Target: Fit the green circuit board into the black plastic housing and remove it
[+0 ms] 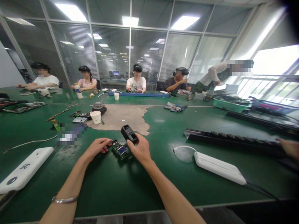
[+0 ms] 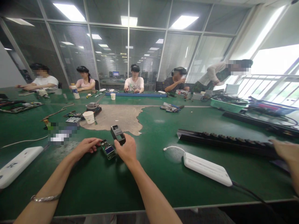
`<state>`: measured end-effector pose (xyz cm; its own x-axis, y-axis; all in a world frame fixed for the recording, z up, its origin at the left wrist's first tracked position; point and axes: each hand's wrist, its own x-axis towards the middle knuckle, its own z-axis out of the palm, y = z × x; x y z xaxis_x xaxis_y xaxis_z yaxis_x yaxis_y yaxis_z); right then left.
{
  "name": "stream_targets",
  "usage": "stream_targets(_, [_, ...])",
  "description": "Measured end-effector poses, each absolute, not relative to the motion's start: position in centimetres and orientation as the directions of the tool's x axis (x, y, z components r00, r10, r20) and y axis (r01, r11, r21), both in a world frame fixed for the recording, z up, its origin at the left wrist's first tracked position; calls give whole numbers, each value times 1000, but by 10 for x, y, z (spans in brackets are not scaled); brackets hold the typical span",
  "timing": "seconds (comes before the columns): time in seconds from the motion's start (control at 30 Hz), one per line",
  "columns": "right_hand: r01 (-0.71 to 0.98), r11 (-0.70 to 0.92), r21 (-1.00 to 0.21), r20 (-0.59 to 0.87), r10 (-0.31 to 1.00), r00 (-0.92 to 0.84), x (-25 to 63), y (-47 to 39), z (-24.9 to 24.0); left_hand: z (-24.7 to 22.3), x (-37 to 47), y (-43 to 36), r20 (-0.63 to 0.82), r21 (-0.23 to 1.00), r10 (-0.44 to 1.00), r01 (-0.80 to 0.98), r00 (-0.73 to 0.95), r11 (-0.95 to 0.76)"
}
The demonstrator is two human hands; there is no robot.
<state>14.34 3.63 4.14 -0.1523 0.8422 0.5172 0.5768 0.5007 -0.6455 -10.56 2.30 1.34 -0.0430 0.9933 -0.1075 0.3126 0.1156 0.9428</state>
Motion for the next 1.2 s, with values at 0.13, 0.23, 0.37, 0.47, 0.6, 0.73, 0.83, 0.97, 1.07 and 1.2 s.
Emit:
stream_targets(0.13, [717, 356, -600, 381, 915, -135, 153, 54, 26, 12, -109, 23, -106, 941, 993, 328, 48, 85])
stream_targets(0.23, [747, 315, -586, 332, 934, -133, 155, 58, 19, 15, -107, 20, -110, 933, 991, 352, 82, 74])
stream_targets(0.37, [770, 299, -564, 328, 937, -124, 155, 57, 17, 20, -104, 18, -118, 917, 985, 395, 125, 59])
stream_targets(0.47, [788, 293, -542, 330, 936, -121, 155, 56, 16, 21, -102, 20, -114, 903, 985, 426, 126, 50])
stream_targets(0.6, [775, 298, -557, 323, 938, -128, 156, 57, 14, 17, -102, 22, -83, 889, 989, 457, 120, 19])
stream_targets(0.73, [748, 287, -599, 318, 942, -107, 156, 60, 17, 12, -102, 25, -63, 882, 991, 471, 118, 0])
stream_targets(0.83, [691, 292, -661, 329, 941, -82, 156, 61, 25, 7, -100, 27, -41, 863, 996, 505, 75, -3])
stream_targets(0.97, [548, 342, -763, 351, 932, -94, 153, 53, 41, 3, -98, 30, 10, 852, 999, 523, 42, -30])
stream_targets(1.07, [465, 405, -787, 371, 913, -167, 147, 41, 49, 4, -99, 30, 5, 866, 999, 499, 49, -29])
stream_targets(1.2, [488, 459, -743, 392, 888, -239, 135, 24, 50, 7, -98, 27, -21, 887, 999, 462, 47, -3])
